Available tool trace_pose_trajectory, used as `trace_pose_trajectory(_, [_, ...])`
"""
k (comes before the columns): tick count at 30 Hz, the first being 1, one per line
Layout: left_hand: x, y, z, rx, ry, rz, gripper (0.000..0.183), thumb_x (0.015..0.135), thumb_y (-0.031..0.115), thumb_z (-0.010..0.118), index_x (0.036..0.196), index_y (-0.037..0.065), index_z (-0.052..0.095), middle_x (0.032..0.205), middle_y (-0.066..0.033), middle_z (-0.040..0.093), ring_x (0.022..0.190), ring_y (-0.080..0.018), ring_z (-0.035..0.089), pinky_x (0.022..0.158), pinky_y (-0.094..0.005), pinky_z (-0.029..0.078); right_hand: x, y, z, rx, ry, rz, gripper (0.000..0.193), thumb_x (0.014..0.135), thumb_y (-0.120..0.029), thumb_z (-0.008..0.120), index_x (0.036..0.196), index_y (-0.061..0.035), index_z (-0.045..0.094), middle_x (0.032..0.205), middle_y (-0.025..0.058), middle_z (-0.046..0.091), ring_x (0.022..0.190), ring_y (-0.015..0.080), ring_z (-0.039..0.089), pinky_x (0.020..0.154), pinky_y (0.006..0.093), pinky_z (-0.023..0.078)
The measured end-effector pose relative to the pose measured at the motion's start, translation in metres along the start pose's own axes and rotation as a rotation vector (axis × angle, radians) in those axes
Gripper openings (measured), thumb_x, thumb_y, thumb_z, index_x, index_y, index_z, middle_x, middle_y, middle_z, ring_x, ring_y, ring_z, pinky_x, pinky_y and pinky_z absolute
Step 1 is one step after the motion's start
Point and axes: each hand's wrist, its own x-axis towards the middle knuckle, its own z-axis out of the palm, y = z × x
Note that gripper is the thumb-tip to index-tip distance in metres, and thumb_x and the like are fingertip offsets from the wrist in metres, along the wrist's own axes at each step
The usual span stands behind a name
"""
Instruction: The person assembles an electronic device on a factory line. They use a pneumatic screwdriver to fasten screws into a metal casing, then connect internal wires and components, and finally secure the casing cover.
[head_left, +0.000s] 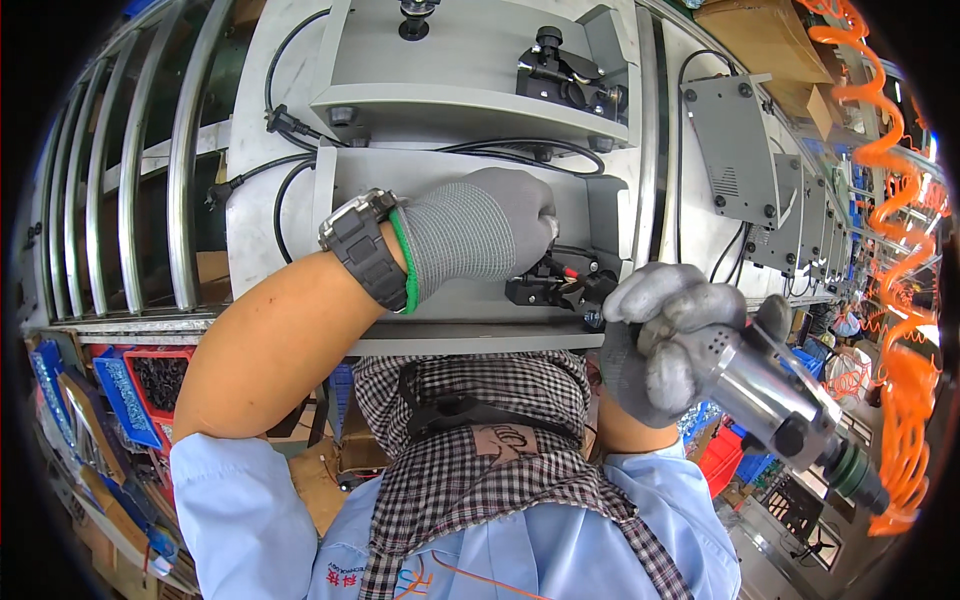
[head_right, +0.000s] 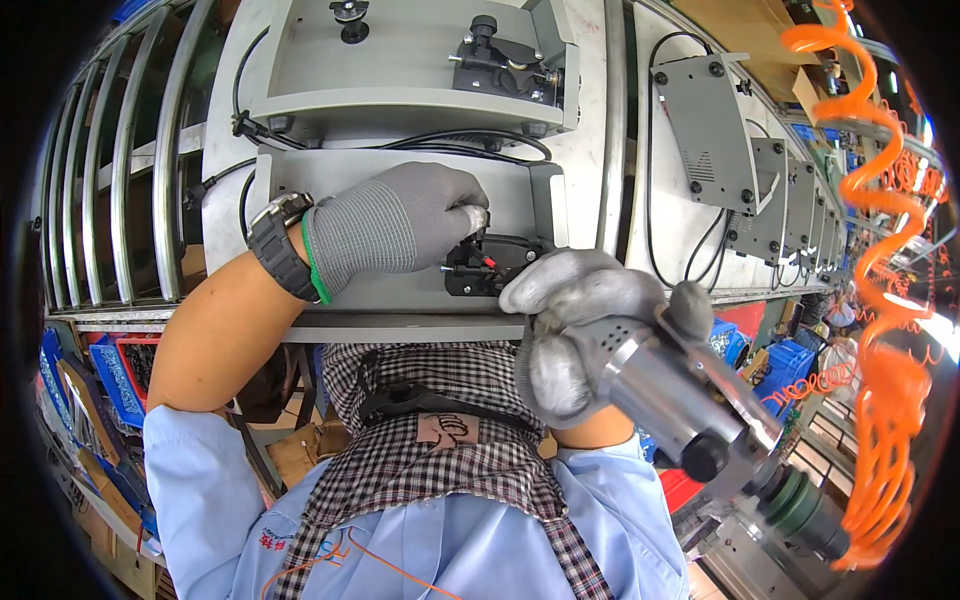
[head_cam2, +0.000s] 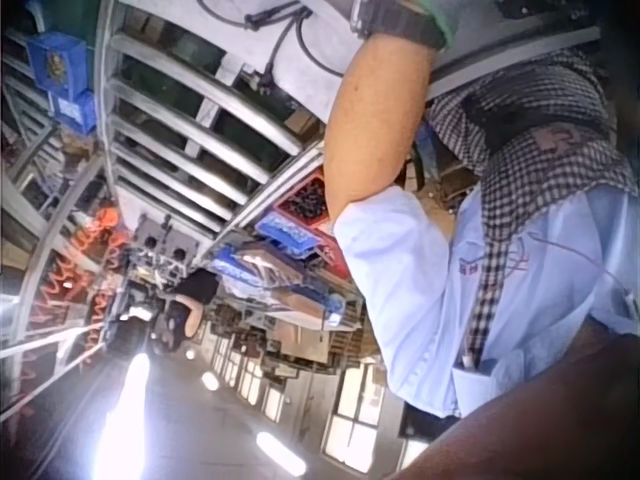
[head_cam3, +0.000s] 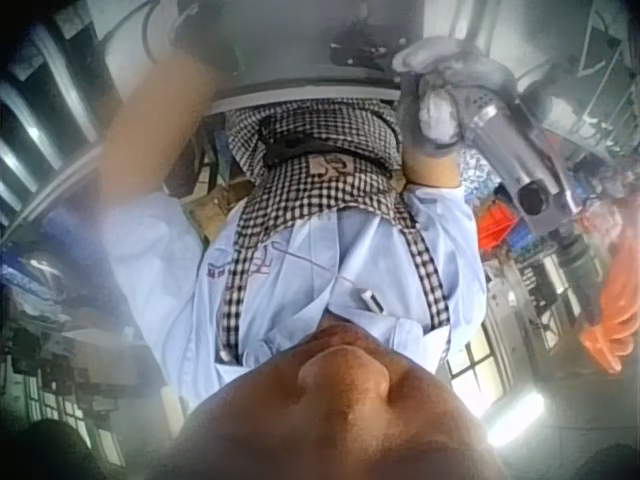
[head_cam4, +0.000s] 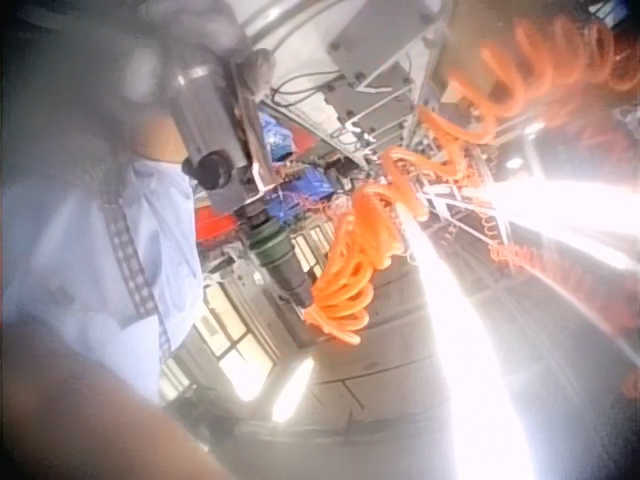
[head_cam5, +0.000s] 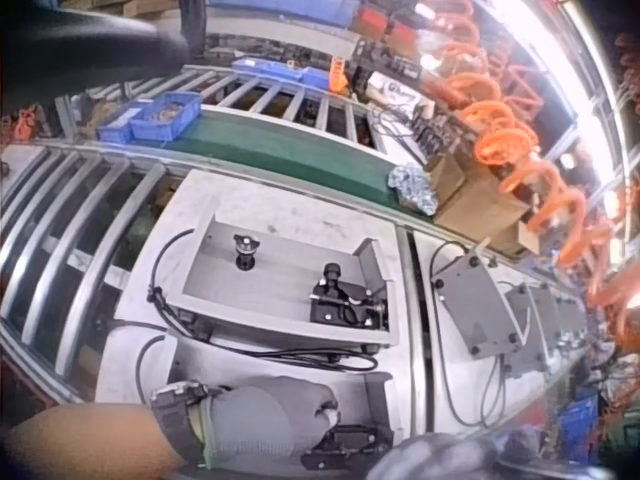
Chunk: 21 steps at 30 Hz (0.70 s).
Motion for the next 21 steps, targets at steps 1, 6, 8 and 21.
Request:
trace_pose_trajectory(1, [0.000,0.000,0.000,-0.009,-0.008,-0.015,0.037,0.094,0.029,0.046,0.110,0.000,0.063,0.098,-0.0182,0.067,0.096,-0.0302,0.064,0.089,-0.0400,0.049,-0.001,0.000,0.001,0.010,0.027,0.021,0.085,0.080,-0.017,0.076,0.147,-0.0190,0.025,0.092,0.0117,0.061,0.070,0.0299,0.064,0.057,0.0389,0.057])
trace_pose_trajectory(6, [-0.003,0.003,-0.001,0.012,0.014,-0.020,0.034,0.092,0.025,0.048,0.111,0.000,0.062,0.097,-0.0186,0.066,0.097,-0.0314,0.063,0.091,-0.0402,0.048,0.014,0.003,-0.004,0.131,-0.113,0.060,0.074,0.075,-0.002,0.077,0.136,-0.0125,0.035,0.090,0.0137,0.060,0.070,0.0282,0.063,0.058,0.0362,0.056])
trace_pose_trajectory(8, [-0.011,0.002,0.010,0.017,0.201,0.109,0.031,0.090,0.019,0.050,0.113,0.001,0.060,0.097,-0.0190,0.065,0.096,-0.0321,0.063,0.090,-0.0398,0.048,0.019,0.012,-0.002,0.149,-0.186,0.064,0.071,0.074,0.001,0.076,0.132,-0.0106,0.036,0.090,0.0147,0.060,0.070,0.0272,0.063,0.058,0.0350,0.055])
trace_pose_trajectory(21, [0.066,-0.013,-0.128,0.583,0.315,0.333,0.056,0.075,0.006,0.062,0.130,0.007,0.050,0.099,-0.0141,0.065,0.084,-0.0309,0.063,0.076,-0.0384,0.050,0.035,0.007,-0.001,0.016,-0.473,0.088,0.083,0.074,-0.001,0.072,0.143,-0.0099,0.026,0.089,0.0119,0.058,0.063,0.0246,0.061,0.053,0.0318,0.054])
